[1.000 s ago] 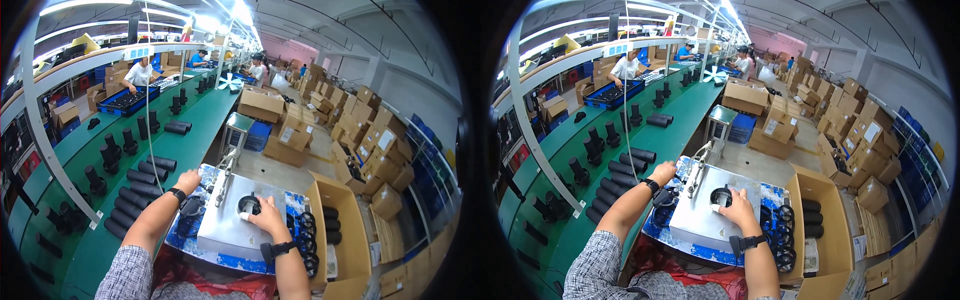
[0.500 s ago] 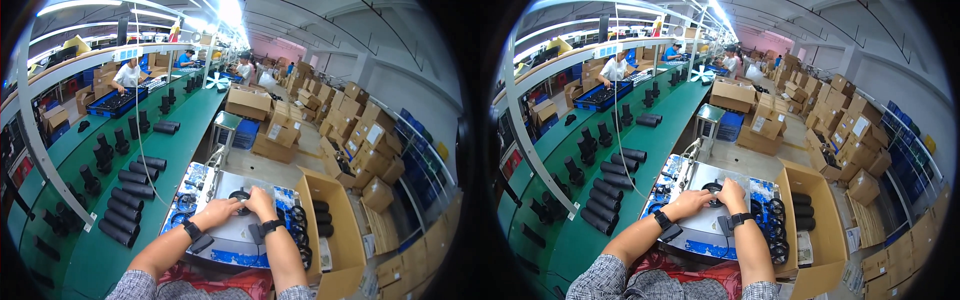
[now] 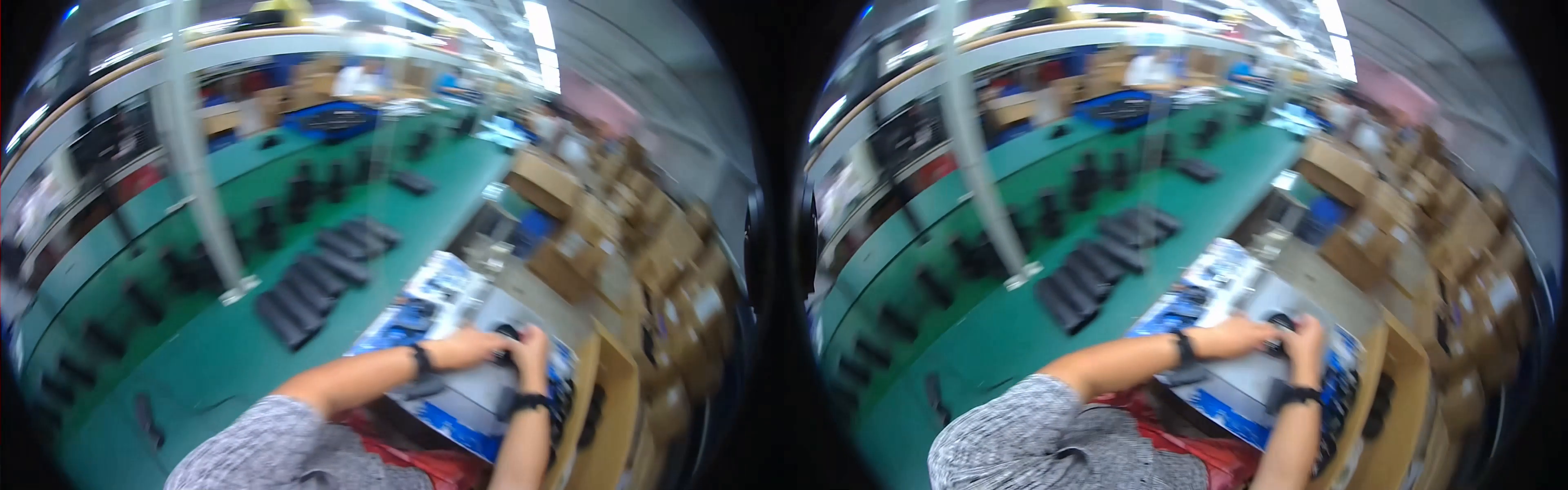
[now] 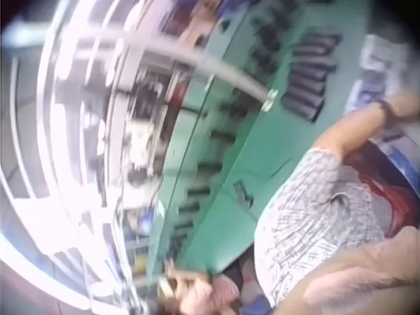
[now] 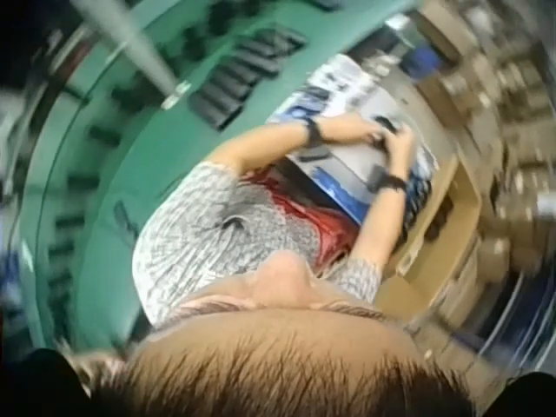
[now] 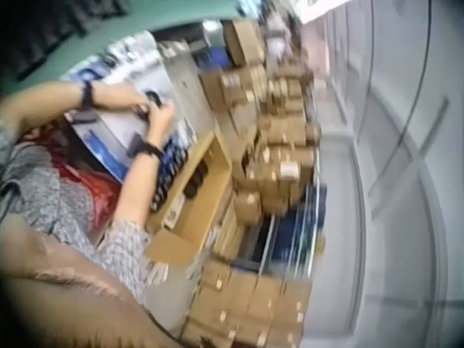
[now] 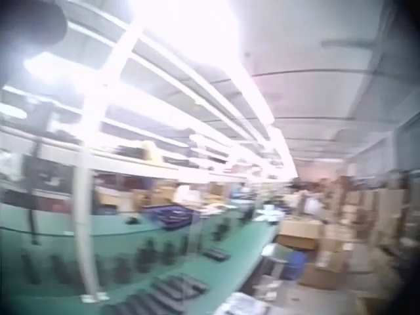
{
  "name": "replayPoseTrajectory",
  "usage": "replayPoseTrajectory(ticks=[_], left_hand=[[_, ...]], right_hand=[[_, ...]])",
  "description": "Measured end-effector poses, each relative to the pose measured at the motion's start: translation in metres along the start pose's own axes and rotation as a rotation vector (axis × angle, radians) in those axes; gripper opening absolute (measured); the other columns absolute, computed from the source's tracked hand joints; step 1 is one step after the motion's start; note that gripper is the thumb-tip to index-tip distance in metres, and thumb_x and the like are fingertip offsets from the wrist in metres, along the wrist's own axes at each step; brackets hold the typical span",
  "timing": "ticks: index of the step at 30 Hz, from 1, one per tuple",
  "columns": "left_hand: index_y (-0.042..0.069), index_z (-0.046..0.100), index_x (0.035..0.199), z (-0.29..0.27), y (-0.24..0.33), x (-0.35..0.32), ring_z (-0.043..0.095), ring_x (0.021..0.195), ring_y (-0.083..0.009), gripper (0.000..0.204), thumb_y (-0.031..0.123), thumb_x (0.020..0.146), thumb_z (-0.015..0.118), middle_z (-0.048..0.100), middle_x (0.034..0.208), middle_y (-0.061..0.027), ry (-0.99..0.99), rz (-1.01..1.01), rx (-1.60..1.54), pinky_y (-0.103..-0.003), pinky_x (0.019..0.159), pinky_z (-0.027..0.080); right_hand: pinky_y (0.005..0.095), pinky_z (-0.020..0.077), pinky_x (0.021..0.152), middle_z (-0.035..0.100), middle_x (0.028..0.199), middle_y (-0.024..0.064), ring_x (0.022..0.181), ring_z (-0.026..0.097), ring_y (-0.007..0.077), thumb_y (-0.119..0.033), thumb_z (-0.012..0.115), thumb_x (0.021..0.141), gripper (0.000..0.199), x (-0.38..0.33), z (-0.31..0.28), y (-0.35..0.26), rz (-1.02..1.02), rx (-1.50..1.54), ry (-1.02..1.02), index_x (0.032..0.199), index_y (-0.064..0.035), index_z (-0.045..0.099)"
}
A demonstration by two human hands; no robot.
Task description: The person picks up a fan guard, places it onto a machine, and fits a cylindrical housing over it. They then press the assembly together and place the completed unit into a cardboard box.
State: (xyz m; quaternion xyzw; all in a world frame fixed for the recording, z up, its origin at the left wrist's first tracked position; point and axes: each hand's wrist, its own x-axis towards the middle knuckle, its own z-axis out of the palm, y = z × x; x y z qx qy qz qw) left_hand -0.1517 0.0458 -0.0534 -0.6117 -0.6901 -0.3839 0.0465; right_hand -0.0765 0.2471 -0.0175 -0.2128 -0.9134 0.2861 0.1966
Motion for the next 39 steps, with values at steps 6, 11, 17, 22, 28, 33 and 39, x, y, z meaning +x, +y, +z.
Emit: replayPoseTrajectory(ticks=[6, 11, 17, 22, 28, 33, 39], left_hand=[[0.014, 0.06, 0.144, -0.103, 0.1, -0.093, 0.071, 0.084, -0.0339, 0.054, 0.011, 0.092, 0.074, 0.072, 0.106, -0.0109, 0.313, 0.089, 0.163, -0.046, 0.069, 0.056], [0.008, 0.063, 0.089, -0.263, 0.108, -0.32, 0.062, 0.082, -0.0252, 0.003, 0.007, 0.09, 0.066, 0.066, 0.089, -0.0061, 1.038, -0.466, 1.125, -0.042, 0.073, 0.049], [0.005, 0.058, 0.141, -0.392, 0.085, -0.572, 0.065, 0.114, -0.0357, 0.064, 0.014, 0.083, 0.083, 0.065, 0.122, -0.0177, 0.747, -1.281, 1.518, -0.044, 0.1, 0.051], [0.004, 0.062, 0.14, -0.384, 0.072, -0.533, 0.063, 0.119, -0.0403, 0.07, 0.016, 0.077, 0.089, 0.066, 0.125, -0.0188, 0.748, -1.246, 0.805, -0.043, 0.104, 0.051], [0.004, 0.071, 0.131, -0.239, 0.17, -0.246, 0.061, 0.103, -0.0306, 0.063, 0.015, 0.074, 0.093, 0.065, 0.114, -0.0153, 0.561, -0.523, 0.55, -0.04, 0.091, 0.052], [0.004, 0.071, 0.131, -0.129, 0.186, -0.103, 0.061, 0.102, -0.0316, 0.064, 0.02, 0.074, 0.096, 0.064, 0.113, -0.0163, 0.424, -0.116, 0.182, -0.042, 0.086, 0.052], [0.006, 0.066, 0.137, -0.059, 0.116, -0.053, 0.067, 0.085, -0.0321, 0.053, 0.029, 0.091, 0.082, 0.07, 0.1, -0.0125, 0.331, -0.357, -0.216, -0.046, 0.076, 0.053]], right_hand=[[0.034, 0.0505, 0.092, 0.062, 0.119, 0.0122, 0.104, 0.061, 0.0232, -0.012, 0.082, 0.085, 0.045, -0.025, -0.035, 0.038, -0.1, 0.051, 0.008, 0.123, -0.0003, 0.061], [0.0297, 0.0487, 0.087, 0.062, 0.113, 0.0064, 0.1, 0.06, 0.0166, -0.01, 0.077, 0.094, 0.03, -0.133, -0.084, 0.013, -0.129, 0.213, 0.232, 0.121, -0.001, 0.066], [0.0278, 0.0496, 0.074, 0.067, 0.098, 0.004, 0.085, 0.06, 0.0132, -0.014, 0.08, 0.097, 0.025, -0.162, -0.069, -0.033, -0.158, 0.331, 0.186, 0.116, -0.001, 0.071], [0.0305, 0.0509, 0.083, 0.063, 0.11, 0.0067, 0.096, 0.06, 0.0168, -0.008, 0.076, 0.095, 0.032, -0.173, -0.058, -0.019, -0.161, 0.418, 0.07, 0.125, -0.003, 0.065], [0.0333, 0.0532, 0.094, 0.068, 0.123, 0.0128, 0.102, 0.066, 0.0207, -0.008, 0.085, 0.081, 0.054, -0.202, -0.052, -0.144, -0.124, 0.387, -0.579, 0.131, -0.0013, 0.066], [0.0386, 0.0598, 0.084, 0.072, 0.12, 0.0169, 0.1, 0.075, 0.0273, -0.025, 0.093, 0.079, 0.071, -0.188, -0.031, -0.152, -0.594, 0.33, -0.006, 0.14, -0.0036, 0.061], [0.0348, 0.0582, 0.096, 0.074, 0.119, 0.0097, 0.109, 0.072, 0.0195, -0.006, 0.082, 0.09, 0.048, -0.081, -0.058, -0.064, -0.241, 0.78, 0.198, 0.133, -0.0001, 0.062]])
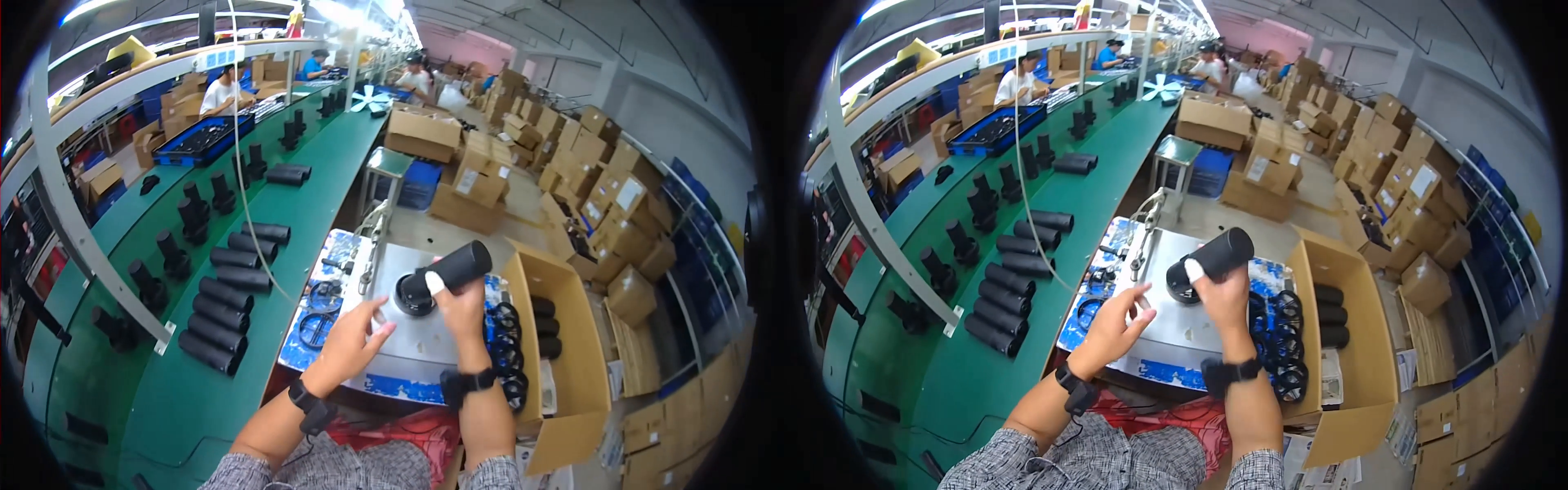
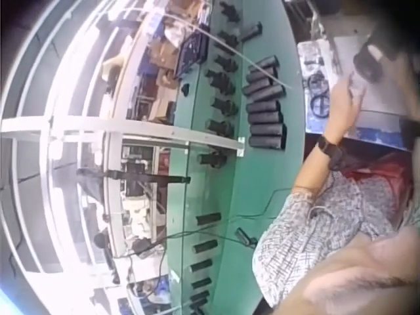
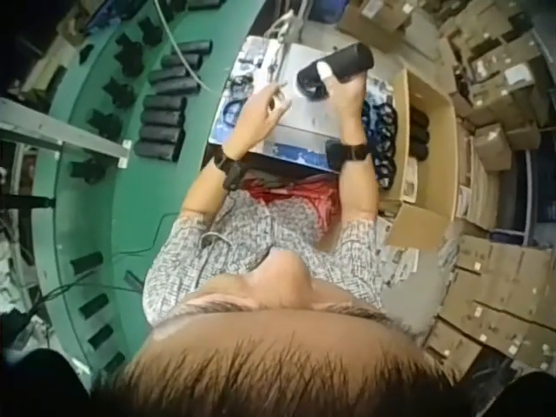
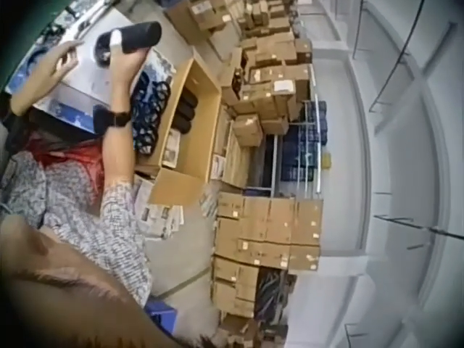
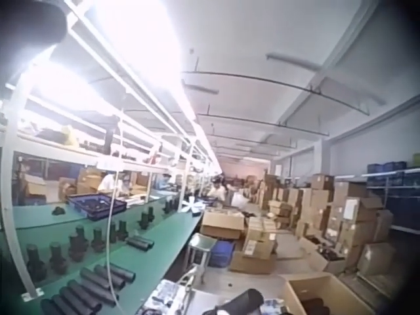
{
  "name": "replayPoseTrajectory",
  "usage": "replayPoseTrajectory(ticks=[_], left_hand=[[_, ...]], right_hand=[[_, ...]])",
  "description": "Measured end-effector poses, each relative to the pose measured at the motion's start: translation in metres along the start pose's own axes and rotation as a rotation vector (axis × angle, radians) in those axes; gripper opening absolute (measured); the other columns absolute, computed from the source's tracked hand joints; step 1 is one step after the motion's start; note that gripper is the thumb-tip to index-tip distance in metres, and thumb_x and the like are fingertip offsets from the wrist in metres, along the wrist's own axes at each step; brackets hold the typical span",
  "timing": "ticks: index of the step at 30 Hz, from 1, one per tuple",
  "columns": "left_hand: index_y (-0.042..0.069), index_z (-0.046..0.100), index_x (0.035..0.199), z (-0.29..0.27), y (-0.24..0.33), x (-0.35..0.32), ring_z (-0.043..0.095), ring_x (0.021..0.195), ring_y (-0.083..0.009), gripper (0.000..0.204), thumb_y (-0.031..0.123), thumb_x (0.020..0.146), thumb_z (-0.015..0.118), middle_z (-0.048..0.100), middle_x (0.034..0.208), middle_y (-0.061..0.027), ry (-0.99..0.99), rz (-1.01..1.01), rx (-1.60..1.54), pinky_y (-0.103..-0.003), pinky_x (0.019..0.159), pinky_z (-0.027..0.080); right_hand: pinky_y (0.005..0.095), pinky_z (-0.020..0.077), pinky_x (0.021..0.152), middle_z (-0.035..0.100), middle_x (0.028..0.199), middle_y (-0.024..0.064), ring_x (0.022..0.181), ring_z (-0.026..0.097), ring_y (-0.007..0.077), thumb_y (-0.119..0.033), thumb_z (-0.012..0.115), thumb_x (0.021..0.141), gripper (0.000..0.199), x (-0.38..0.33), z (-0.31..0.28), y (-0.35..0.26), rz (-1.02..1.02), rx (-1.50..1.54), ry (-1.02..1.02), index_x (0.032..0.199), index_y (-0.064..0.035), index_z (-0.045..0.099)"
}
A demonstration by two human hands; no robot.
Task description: The person picks up a fan guard, places it onto a machine, and fits a cylindrical housing over it. They then press the assembly together and place the completed unit into a cardboard box.
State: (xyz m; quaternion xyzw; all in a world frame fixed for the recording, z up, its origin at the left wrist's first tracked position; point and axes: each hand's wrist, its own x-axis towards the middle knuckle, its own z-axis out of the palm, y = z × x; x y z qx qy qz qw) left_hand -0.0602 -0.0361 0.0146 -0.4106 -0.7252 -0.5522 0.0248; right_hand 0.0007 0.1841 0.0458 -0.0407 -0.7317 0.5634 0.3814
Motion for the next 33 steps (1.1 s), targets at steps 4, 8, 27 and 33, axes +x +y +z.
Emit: replayPoseTrajectory(ticks=[4, 8, 27, 33], left_hand=[[0.006, 0.069, 0.131, 0.023, -0.039, -0.005, 0.067, 0.078, -0.0269, 0.039, 0.028, 0.098, 0.074, 0.069, 0.09, -0.0101, -0.073, 0.007, 0.207, -0.039, 0.074, 0.053], [0.01, 0.072, 0.122, 0.022, -0.034, -0.007, 0.066, 0.076, -0.0303, 0.03, 0.027, 0.097, 0.074, 0.068, 0.087, -0.0091, -0.051, 0.142, 0.256, -0.042, 0.072, 0.052], [0.012, 0.074, 0.112, 0.023, -0.033, -0.006, 0.067, 0.079, -0.0311, 0.021, 0.027, 0.097, 0.072, 0.065, 0.084, -0.0081, -0.045, 0.251, 0.372, -0.044, 0.071, 0.05], [0.012, 0.074, 0.11, 0.022, -0.032, -0.006, 0.066, 0.078, -0.0304, 0.02, 0.027, 0.096, 0.073, 0.064, 0.084, -0.0076, -0.043, 0.261, 0.391, -0.043, 0.071, 0.05]], right_hand=[[0.0338, 0.058, 0.093, 0.074, 0.117, 0.009, 0.103, 0.072, 0.0186, -0.008, 0.082, 0.091, 0.042, 0.029, -0.03, 0.059, 0.011, 0.049, 0.05, 0.128, -0.0006, 0.064], [0.034, 0.0581, 0.089, 0.075, 0.112, 0.0086, 0.1, 0.072, 0.0184, -0.014, 0.086, 0.089, 0.045, 0.026, -0.032, 0.065, 0.055, -0.077, 0.025, 0.127, -0.0009, 0.065], [0.0435, 0.0547, 0.103, 0.076, 0.119, 0.0198, 0.117, 0.071, 0.0341, -0.031, 0.093, 0.073, 0.064, 0.033, -0.023, 0.048, 0.12, -0.516, -0.238, 0.123, 0.0015, 0.067], [0.0392, 0.0548, 0.102, 0.077, 0.117, 0.0134, 0.112, 0.073, 0.0254, -0.025, 0.095, 0.073, 0.067, 0.034, -0.016, 0.035, 0.244, -0.542, -0.175, 0.128, -0.0007, 0.066]])
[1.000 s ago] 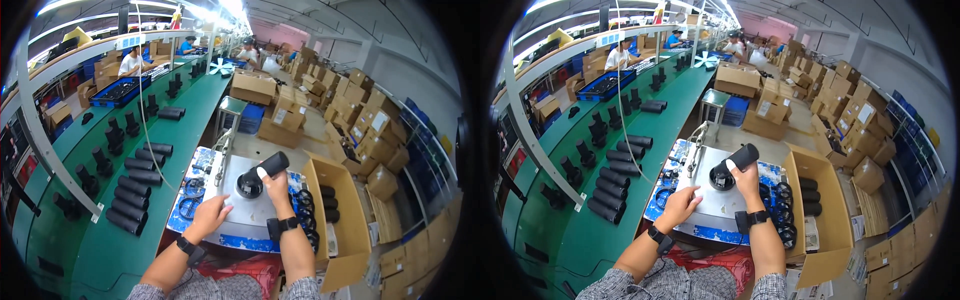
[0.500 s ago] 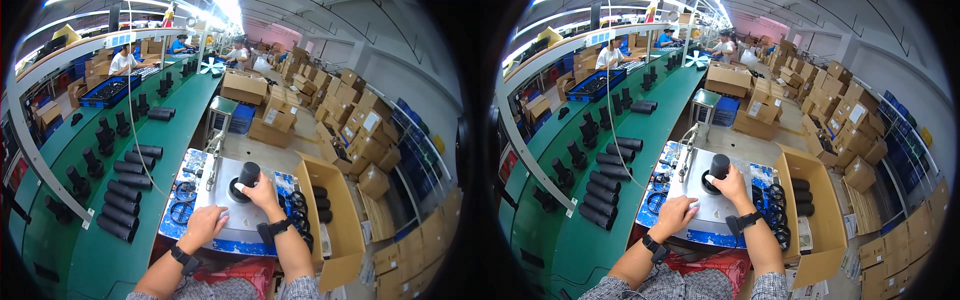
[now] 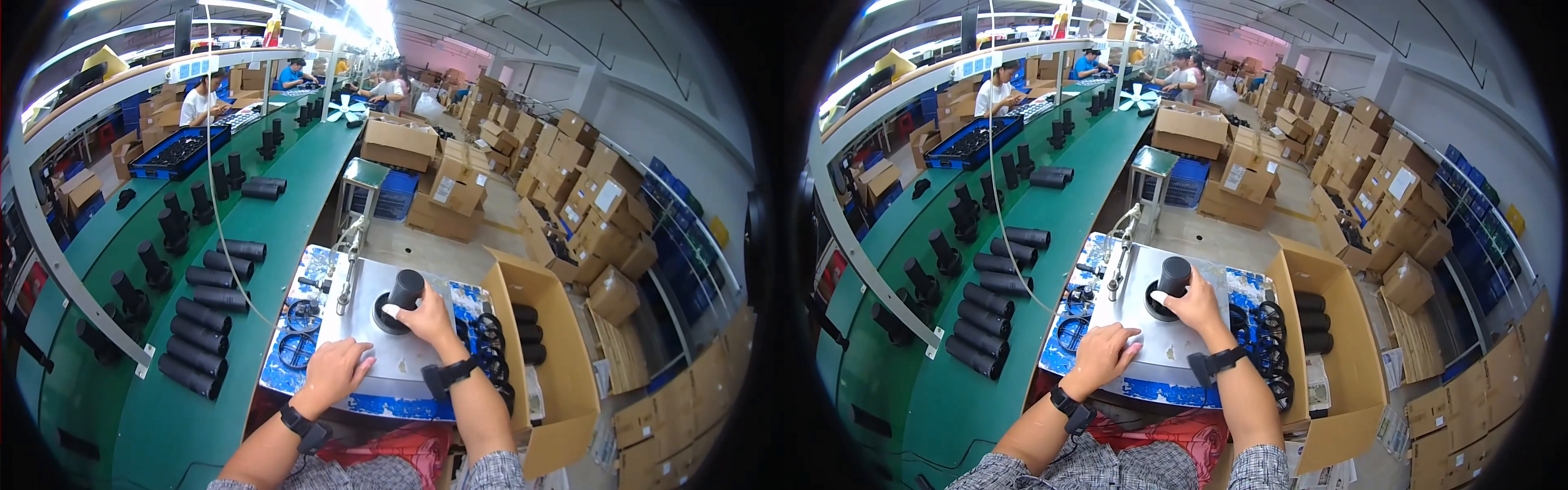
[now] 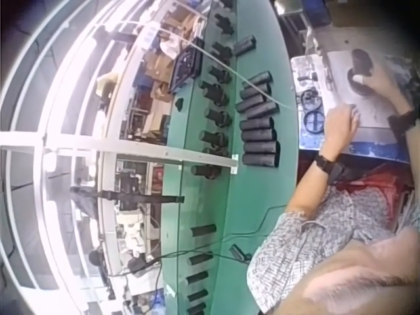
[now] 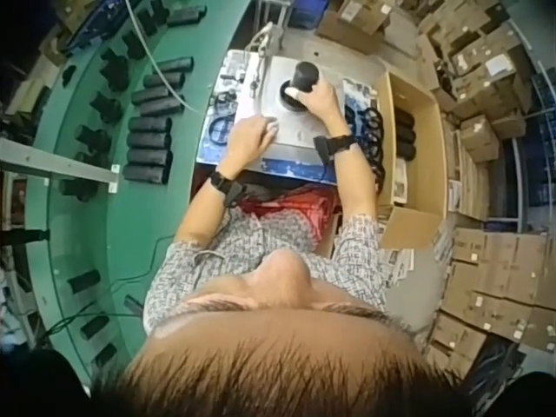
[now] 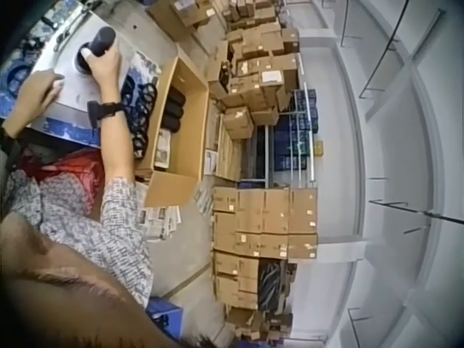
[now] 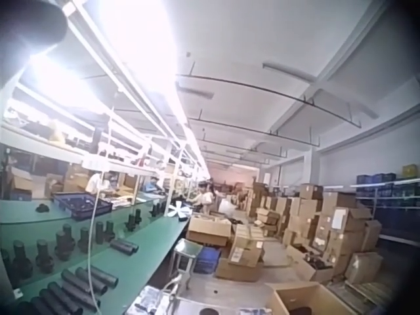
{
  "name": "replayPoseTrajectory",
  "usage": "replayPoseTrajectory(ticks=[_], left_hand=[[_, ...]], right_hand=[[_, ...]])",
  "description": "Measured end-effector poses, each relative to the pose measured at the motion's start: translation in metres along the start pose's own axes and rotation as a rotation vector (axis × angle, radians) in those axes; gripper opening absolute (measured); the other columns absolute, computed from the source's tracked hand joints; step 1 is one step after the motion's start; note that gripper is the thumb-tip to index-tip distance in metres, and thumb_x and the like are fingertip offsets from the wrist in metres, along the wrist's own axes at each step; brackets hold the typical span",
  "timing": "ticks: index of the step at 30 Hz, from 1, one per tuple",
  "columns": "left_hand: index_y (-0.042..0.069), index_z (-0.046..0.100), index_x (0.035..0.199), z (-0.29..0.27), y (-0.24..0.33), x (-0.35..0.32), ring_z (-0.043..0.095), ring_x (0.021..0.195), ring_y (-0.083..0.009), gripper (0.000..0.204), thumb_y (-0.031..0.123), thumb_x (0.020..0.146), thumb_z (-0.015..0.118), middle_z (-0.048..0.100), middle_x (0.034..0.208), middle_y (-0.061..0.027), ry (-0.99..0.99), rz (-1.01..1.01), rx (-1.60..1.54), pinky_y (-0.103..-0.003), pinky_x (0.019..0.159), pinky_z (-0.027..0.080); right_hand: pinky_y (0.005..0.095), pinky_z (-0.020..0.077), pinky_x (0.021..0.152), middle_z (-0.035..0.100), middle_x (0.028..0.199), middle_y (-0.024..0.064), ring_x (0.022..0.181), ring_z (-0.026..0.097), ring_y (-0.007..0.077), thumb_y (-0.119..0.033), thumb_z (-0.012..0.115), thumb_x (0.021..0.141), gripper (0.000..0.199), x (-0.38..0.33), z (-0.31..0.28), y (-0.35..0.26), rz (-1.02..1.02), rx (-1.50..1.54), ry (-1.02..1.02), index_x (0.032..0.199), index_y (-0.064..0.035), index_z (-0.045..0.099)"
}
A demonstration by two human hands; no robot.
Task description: The person picks up a fan guard, places it onto a machine, and fits a cylindrical housing over it. They then press the assembly together and place the completed unit into a cardboard box.
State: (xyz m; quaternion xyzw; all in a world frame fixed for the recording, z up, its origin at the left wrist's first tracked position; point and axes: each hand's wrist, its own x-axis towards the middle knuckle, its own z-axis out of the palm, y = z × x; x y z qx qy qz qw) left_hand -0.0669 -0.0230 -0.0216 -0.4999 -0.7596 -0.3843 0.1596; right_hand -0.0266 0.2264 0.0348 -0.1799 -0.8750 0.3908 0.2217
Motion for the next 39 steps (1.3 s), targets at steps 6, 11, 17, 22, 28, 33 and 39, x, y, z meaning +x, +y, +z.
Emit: replayPoseTrajectory(ticks=[6, 11, 17, 22, 28, 33, 39], left_hand=[[0.013, 0.074, 0.108, 0.003, 0.0, 0.001, 0.065, 0.077, -0.0302, 0.019, 0.027, 0.096, 0.073, 0.064, 0.084, -0.0069, 0.01, 0.03, 0.007, -0.043, 0.07, 0.049], [0.012, 0.075, 0.111, -0.001, 0.0, -0.002, 0.065, 0.078, -0.0302, 0.021, 0.027, 0.097, 0.073, 0.063, 0.084, -0.0076, -0.01, 0.033, 0.014, -0.042, 0.071, 0.049], [0.005, 0.074, 0.116, -0.013, -0.037, 0.017, 0.066, 0.085, -0.0318, 0.023, 0.023, 0.102, 0.068, 0.064, 0.088, -0.0143, 0.023, -0.293, -0.576, -0.038, 0.078, 0.052], [0.01, 0.073, 0.119, -0.008, -0.138, 0.071, 0.067, 0.104, -0.0389, 0.027, 0.031, 0.105, 0.064, 0.066, 0.114, -0.0187, 0.101, -0.322, -0.07, -0.051, 0.091, 0.054], [0.011, 0.071, 0.129, 0.022, -0.206, 0.082, 0.061, 0.118, -0.0452, 0.037, 0.038, 0.106, 0.061, 0.054, 0.134, -0.0253, -0.316, -0.645, 0.227, -0.054, 0.102, 0.052], [0.009, 0.069, 0.133, 0.001, -0.188, 0.086, 0.06, 0.122, -0.0449, 0.038, 0.036, 0.107, 0.06, 0.053, 0.136, -0.0261, -0.413, -0.663, 0.33, -0.055, 0.104, 0.051], [0.002, 0.068, 0.125, -0.07, -0.03, 0.056, 0.059, 0.106, -0.0314, 0.026, 0.016, 0.106, 0.058, 0.052, 0.123, -0.0169, 0.378, -0.265, -0.446, -0.038, 0.094, 0.049]], right_hand=[[0.0382, 0.0592, 0.094, 0.078, 0.115, 0.0133, 0.104, 0.076, 0.0261, -0.021, 0.094, 0.074, 0.06, 0.004, 0.0, 0.016, -0.148, 0.11, -0.063, 0.126, -0.0037, 0.067], [0.04, 0.0596, 0.093, 0.078, 0.115, 0.0142, 0.104, 0.076, 0.0282, -0.024, 0.095, 0.073, 0.063, -0.007, 0.005, 0.004, -0.047, 0.017, 0.012, 0.125, -0.0029, 0.067], [0.0422, 0.0597, 0.091, 0.077, 0.109, 0.0195, 0.101, 0.076, 0.0344, -0.031, 0.095, 0.074, 0.063, -0.012, 0.012, 0.013, -0.099, -0.04, 0.191, 0.121, 0.0, 0.067], [0.044, 0.0598, 0.091, 0.075, 0.107, 0.021, 0.1, 0.075, 0.0365, -0.035, 0.093, 0.075, 0.063, -0.011, 0.012, 0.009, -0.102, -0.065, 0.16, 0.119, 0.0014, 0.066], [0.046, 0.0595, 0.091, 0.075, 0.109, 0.021, 0.102, 0.074, 0.0373, -0.035, 0.091, 0.077, 0.061, -0.012, 0.02, 0.006, -0.079, -0.042, 0.16, 0.119, 0.0007, 0.065], [0.0465, 0.0593, 0.09, 0.075, 0.108, 0.0213, 0.101, 0.074, 0.0378, -0.033, 0.09, 0.077, 0.058, -0.015, 0.02, 0.006, -0.102, -0.04, 0.159, 0.118, 0.0, 0.066], [0.0454, 0.0587, 0.089, 0.074, 0.107, 0.0201, 0.098, 0.074, 0.0367, -0.031, 0.09, 0.078, 0.056, -0.011, 0.0, -0.001, -0.061, -0.051, 0.274, 0.119, -0.0002, 0.067]])
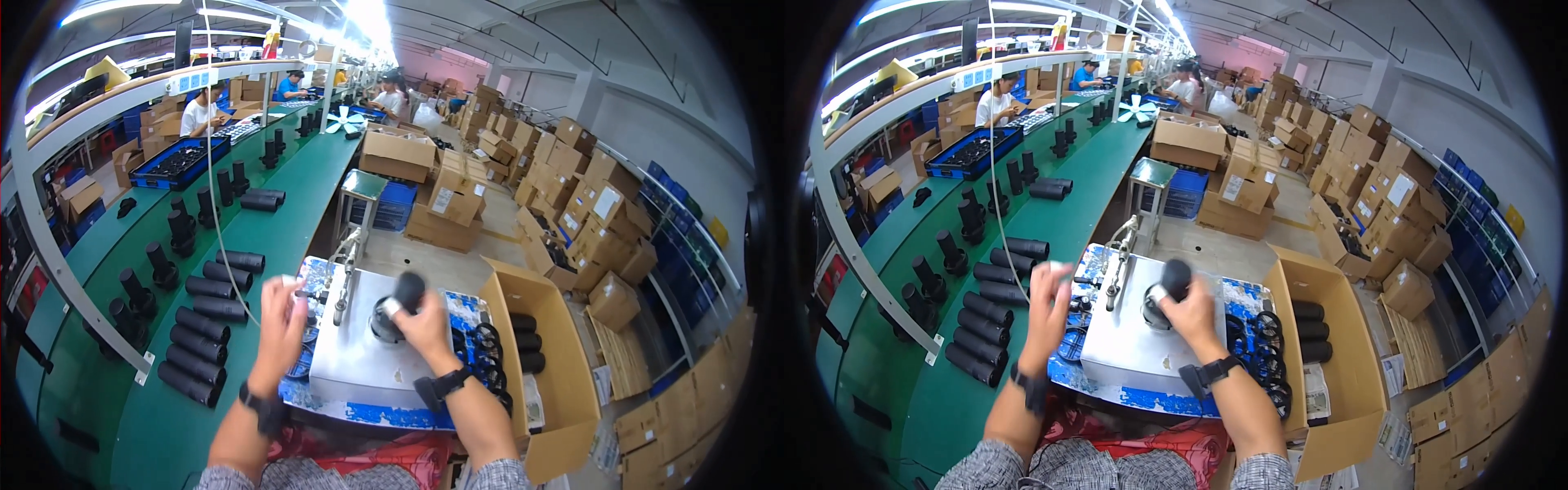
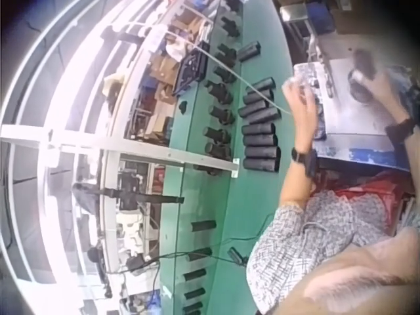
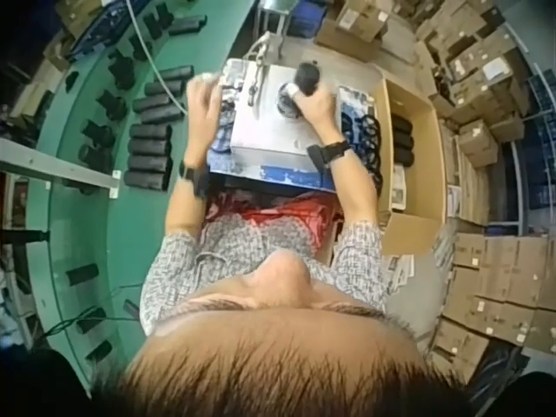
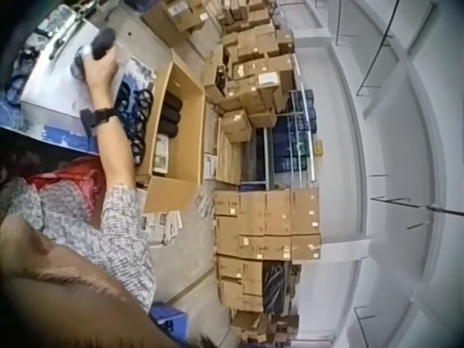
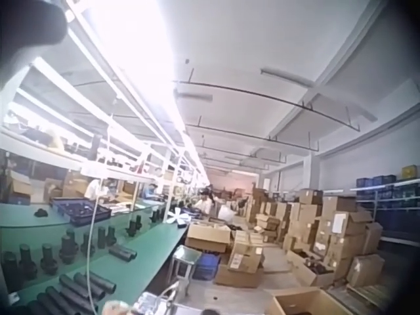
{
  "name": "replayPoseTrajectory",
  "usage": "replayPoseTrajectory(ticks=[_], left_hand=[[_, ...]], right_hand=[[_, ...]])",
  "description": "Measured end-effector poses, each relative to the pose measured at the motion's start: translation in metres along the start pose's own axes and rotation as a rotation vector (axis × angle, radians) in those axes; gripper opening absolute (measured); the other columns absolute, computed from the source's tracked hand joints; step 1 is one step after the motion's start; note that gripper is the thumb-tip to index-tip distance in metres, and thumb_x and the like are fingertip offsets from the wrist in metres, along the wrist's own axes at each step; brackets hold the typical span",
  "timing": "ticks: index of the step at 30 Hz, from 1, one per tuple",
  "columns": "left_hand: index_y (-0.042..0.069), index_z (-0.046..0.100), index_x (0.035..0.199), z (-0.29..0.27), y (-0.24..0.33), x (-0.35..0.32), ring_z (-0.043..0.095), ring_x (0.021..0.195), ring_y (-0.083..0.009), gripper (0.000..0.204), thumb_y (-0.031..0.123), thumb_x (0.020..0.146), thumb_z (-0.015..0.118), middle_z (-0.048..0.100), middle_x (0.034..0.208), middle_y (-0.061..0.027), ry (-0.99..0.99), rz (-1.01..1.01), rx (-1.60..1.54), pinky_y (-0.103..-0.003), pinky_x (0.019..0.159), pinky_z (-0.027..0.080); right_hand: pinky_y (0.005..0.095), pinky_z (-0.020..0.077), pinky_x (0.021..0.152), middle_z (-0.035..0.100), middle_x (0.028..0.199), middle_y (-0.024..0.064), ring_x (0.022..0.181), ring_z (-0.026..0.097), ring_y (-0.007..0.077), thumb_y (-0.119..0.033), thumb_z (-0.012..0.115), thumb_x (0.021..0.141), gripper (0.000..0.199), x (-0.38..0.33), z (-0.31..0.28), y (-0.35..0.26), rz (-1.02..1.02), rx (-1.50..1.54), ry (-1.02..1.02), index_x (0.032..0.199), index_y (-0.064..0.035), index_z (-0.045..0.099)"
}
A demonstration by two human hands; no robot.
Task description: The person picks up a fan guard, places it onto a machine, and fits a cylindrical housing over it. They then press the assembly together and place the completed unit into a cardboard box.
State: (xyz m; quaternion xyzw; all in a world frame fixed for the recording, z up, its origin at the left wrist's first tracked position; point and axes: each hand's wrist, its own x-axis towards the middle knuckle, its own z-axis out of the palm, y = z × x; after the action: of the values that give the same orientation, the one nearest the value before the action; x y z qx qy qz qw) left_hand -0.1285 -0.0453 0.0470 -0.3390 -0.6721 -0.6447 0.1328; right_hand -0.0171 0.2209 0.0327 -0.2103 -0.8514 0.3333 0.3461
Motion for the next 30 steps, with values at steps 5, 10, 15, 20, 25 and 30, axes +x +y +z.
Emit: replayPoseTrajectory(ticks=[5, 10, 15, 20, 25, 30], left_hand=[[0.009, 0.071, 0.121, -0.067, 0.072, -0.081, 0.058, 0.095, -0.0237, 0.034, 0.022, 0.09, 0.08, 0.061, 0.108, -0.0085, 0.065, 0.431, 0.167, -0.036, 0.078, 0.046], [0.018, 0.074, 0.116, -0.055, 0.083, -0.104, 0.061, 0.096, -0.0211, 0.04, 0.03, 0.08, 0.088, 0.06, 0.112, -0.0025, 0.007, 0.68, 0.131, -0.037, 0.08, 0.044], [0.021, 0.075, 0.119, -0.067, 0.07, -0.143, 0.062, 0.097, -0.0209, 0.042, 0.031, 0.08, 0.088, 0.058, 0.115, -0.0003, -0.079, 0.609, 0.196, -0.038, 0.081, 0.042], [0.022, 0.076, 0.121, -0.086, 0.073, -0.163, 0.062, 0.099, -0.0204, 0.043, 0.029, 0.08, 0.087, 0.059, 0.115, -0.0007, 0.005, 0.614, 0.232, -0.038, 0.081, 0.042], [0.016, 0.072, 0.124, -0.128, 0.078, -0.175, 0.062, 0.099, -0.0258, 0.052, 0.03, 0.076, 0.088, 0.059, 0.114, -0.0043, 0.01, 0.496, 0.476, -0.041, 0.084, 0.045], [0.002, 0.062, 0.12, -0.23, 0.068, -0.165, 0.06, 0.103, -0.0329, 0.049, 0.017, 0.077, 0.082, 0.059, 0.115, -0.0133, 0.455, -0.063, 0.82, -0.041, 0.093, 0.05]], right_hand=[[0.0453, 0.0547, 0.096, 0.071, 0.12, 0.0104, 0.107, 0.068, 0.0221, -0.026, 0.086, 0.091, 0.048, -0.003, -0.095, -0.169, -0.471, 0.725, 0.458, 0.128, -0.0042, 0.065], [0.0404, 0.0444, 0.089, 0.074, 0.123, 0.0063, 0.108, 0.07, 0.0218, -0.018, 0.073, 0.094, 0.033, -0.113, -0.042, -0.151, -0.994, 0.034, 0.027, 0.125, -0.0134, 0.063], [0.0428, 0.0448, 0.089, 0.072, 0.126, 0.0037, 0.109, 0.069, 0.0207, -0.016, 0.068, 0.098, 0.025, -0.167, 0.016, -0.124, -0.979, 0.157, 0.121, 0.122, -0.0179, 0.064], [0.0422, 0.0454, 0.089, 0.07, 0.126, 0.0033, 0.111, 0.068, 0.0215, -0.018, 0.071, 0.097, 0.028, -0.183, 0.032, -0.131, -1.014, 0.21, 0.08, 0.124, -0.0178, 0.063], [0.0462, 0.0466, 0.088, 0.07, 0.123, 0.0062, 0.111, 0.067, 0.0255, -0.024, 0.076, 0.094, 0.036, -0.198, 0.049, -0.146, -0.947, 0.3, -0.093, 0.126, -0.0153, 0.062], [0.0596, 0.0474, 0.104, 0.062, 0.13, 0.0175, 0.116, 0.065, 0.0354, -0.052, 0.068, 0.098, 0.063, -0.198, 0.038, -0.124, -0.399, 0.713, -0.643, 0.141, -0.0094, 0.051]])
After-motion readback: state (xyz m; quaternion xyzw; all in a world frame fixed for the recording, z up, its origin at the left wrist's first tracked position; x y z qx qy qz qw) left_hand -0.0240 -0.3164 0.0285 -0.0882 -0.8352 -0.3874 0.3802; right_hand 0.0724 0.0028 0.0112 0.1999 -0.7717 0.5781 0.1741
